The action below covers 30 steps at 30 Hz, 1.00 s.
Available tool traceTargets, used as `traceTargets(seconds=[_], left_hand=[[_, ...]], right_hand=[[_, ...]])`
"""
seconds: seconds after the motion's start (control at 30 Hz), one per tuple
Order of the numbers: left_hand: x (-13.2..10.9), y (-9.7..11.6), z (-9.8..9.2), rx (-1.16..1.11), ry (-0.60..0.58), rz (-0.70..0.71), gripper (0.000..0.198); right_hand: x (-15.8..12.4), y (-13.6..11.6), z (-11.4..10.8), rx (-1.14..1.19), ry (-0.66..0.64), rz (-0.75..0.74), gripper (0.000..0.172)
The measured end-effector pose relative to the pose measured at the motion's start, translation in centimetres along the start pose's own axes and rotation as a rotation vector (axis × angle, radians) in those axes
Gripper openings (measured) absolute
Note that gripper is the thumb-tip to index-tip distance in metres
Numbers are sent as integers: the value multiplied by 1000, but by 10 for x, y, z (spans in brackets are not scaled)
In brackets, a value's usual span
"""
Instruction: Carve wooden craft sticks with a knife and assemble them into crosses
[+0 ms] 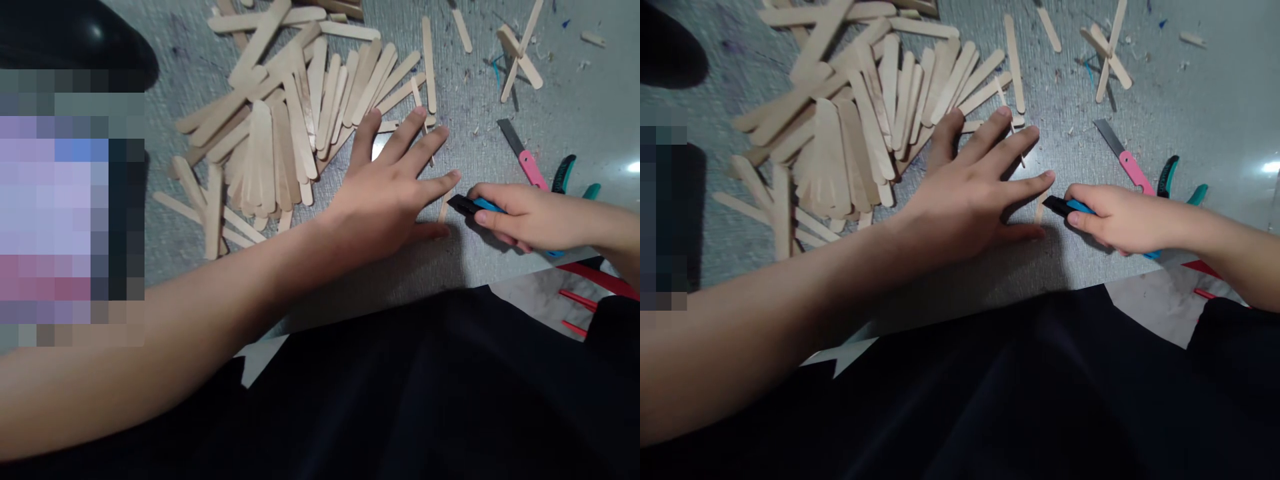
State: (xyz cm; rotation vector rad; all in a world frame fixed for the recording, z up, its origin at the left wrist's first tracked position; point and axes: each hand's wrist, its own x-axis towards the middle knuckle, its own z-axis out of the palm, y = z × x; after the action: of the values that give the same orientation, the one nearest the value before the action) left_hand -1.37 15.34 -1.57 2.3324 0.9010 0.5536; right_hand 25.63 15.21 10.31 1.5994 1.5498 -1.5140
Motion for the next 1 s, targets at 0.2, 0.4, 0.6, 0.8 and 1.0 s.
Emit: traceTargets(seconds=[0.2,0.4,0.6,0.8,1.0], left_hand=[[0,4,-3,53,-15,18,75],[-2,5,-4,37,-12,-14,75],[-1,6,-6,59,-40,-11,79],[-1,5,-5,22,-28,-27,75],[-2,-2,1,-46,2,-41,72]], right_hand=[[8,12,-12,166,-164,-64,37],[11,16,-12,159,-215,-78,35],[4,22,-9,125,-160,-76,38],[-5,8,1,-58,-5,-124,31],[-6,1,19,-80,188,-123,27]])
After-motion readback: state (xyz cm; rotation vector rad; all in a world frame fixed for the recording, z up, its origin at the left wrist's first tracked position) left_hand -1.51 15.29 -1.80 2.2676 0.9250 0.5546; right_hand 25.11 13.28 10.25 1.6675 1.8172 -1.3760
